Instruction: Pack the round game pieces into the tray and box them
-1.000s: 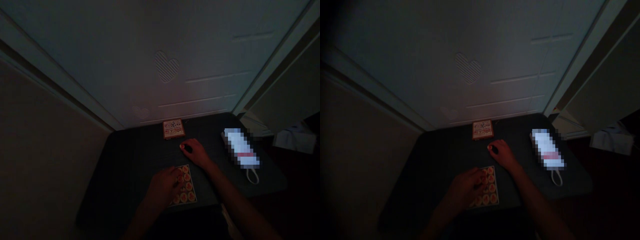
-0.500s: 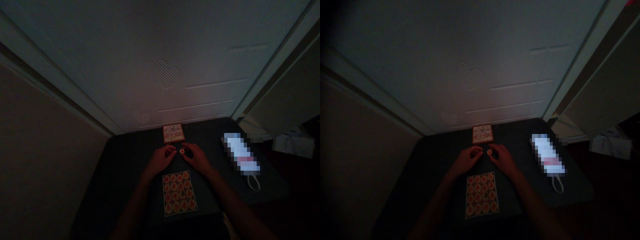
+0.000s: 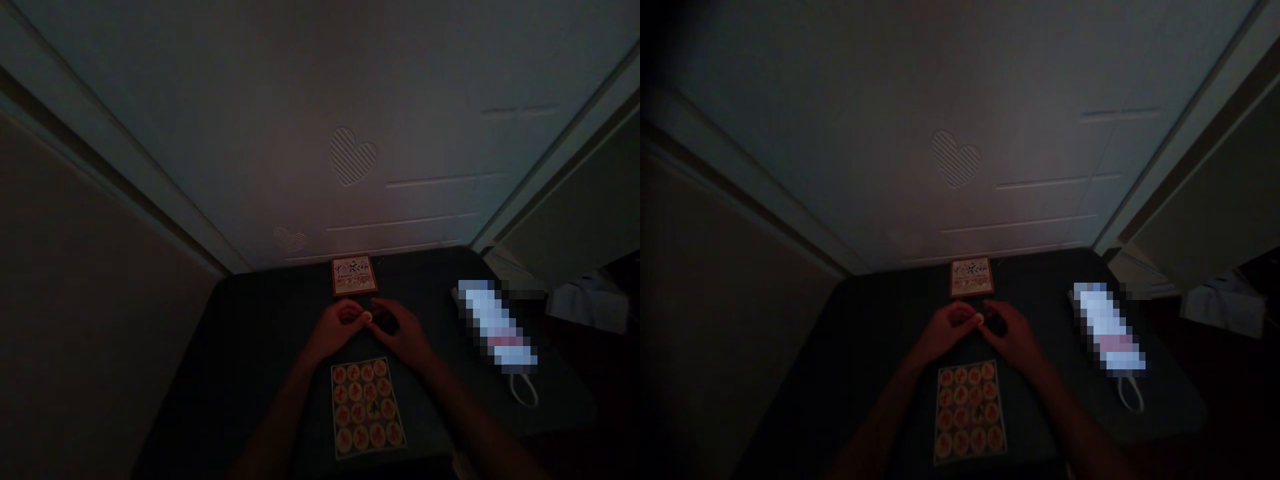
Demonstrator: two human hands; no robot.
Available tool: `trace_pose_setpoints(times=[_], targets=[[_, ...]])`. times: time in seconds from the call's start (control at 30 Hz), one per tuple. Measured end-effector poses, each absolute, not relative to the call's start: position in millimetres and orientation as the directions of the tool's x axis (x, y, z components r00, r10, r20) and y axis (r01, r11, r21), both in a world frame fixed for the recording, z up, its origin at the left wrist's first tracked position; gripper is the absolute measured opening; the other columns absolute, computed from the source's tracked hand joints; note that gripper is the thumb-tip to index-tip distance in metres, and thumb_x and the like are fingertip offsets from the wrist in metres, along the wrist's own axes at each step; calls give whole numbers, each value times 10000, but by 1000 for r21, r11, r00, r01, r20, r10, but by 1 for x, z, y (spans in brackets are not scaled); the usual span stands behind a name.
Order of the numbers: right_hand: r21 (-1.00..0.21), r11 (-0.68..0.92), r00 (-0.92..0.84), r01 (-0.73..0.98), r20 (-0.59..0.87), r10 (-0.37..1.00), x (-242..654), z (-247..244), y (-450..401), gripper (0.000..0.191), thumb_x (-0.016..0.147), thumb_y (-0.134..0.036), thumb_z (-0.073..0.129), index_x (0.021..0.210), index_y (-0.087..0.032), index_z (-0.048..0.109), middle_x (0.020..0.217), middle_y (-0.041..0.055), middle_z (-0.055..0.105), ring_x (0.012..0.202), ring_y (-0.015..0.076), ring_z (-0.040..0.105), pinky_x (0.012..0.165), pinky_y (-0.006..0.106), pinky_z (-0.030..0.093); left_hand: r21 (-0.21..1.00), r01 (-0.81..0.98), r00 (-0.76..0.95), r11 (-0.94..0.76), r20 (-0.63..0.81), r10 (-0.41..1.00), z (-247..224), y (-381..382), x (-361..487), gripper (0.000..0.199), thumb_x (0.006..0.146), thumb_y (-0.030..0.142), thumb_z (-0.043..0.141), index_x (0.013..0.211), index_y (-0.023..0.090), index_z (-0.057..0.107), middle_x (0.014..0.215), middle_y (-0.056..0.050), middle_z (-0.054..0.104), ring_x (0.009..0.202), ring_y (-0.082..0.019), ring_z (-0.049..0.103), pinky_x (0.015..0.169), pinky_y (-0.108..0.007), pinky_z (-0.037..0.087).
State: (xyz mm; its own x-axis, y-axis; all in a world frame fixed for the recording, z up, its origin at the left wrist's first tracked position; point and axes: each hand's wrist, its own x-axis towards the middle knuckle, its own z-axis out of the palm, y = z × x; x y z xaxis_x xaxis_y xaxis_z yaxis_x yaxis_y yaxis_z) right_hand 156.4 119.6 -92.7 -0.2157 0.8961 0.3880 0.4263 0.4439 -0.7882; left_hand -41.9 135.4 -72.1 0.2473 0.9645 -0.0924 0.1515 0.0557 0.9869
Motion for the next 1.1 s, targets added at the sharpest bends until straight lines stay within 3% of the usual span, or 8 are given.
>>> trace_pose_setpoints(times=[0.17, 0.3, 0.43, 0.6, 0.87, 1.1], targets=[[-813, 386, -187, 436, 338, 922, 157, -90, 121, 307, 875, -370, 707, 1160, -256, 680, 968, 52, 749, 827, 209, 715, 739, 343, 610, 993, 66, 251, 96, -110, 962, -72, 132, -42, 268, 821, 405, 771, 862, 180, 629, 904, -62, 772, 902, -221, 747, 860, -364, 577], [-818, 394, -213, 418, 334, 918, 157, -89, 121, 216, 905, -358, 678, 1095, -257, 703, 984, 55, 754, 835, 213, 714, 758, 347, 605, 997, 32, 262, 74, -80, 962, -77, 130, -41, 305, 803, 389, 796, 941, 187, 613, 929, -63, 773, 909, -222, 748, 852, -354, 572], [-804, 430, -248, 411, 355, 901, 158, -89, 121, 235, 928, -351, 647, 1141, -273, 709, 1034, 62, 752, 889, 224, 718, 795, 362, 608, 996, 7, 290, 85, -83, 953, -77, 129, -40, 344, 824, 400, 785, 1027, 191, 602, 973, -75, 776, 914, -219, 751, 849, -353, 574], [-795, 457, -273, 400, 373, 887, 159, -89, 121, 279, 944, -304, 616, 1214, -291, 688, 1098, 66, 739, 993, 240, 705, 877, 399, 591, 995, 47, 274, 91, -101, 956, -73, 129, -40, 303, 880, 445, 725, 981, 178, 621, 956, -87, 778, 901, -223, 752, 823, -348, 579], [-822, 412, -240, 393, 341, 909, 159, -88, 118, 208, 949, -296, 590, 1131, -272, 688, 1060, 62, 740, 918, 225, 712, 814, 361, 599, 992, 111, 305, 66, -97, 947, -71, 128, -41, 339, 911, 454, 682, 1119, 193, 622, 962, -76, 782, 907, -223, 756, 824, -340, 576], [-822, 419, -233, 384, 353, 906, 157, -90, 117, 256, 909, -333, 656, 1156, -274, 683, 1053, 58, 746, 904, 225, 718, 811, 359, 610, 990, 135, 318, 45, -87, 944, -65, 125, -40, 337, 913, 455, 675, 1111, 183, 655, 1018, -88, 778, 912, -223, 747, 828, -334, 566]])
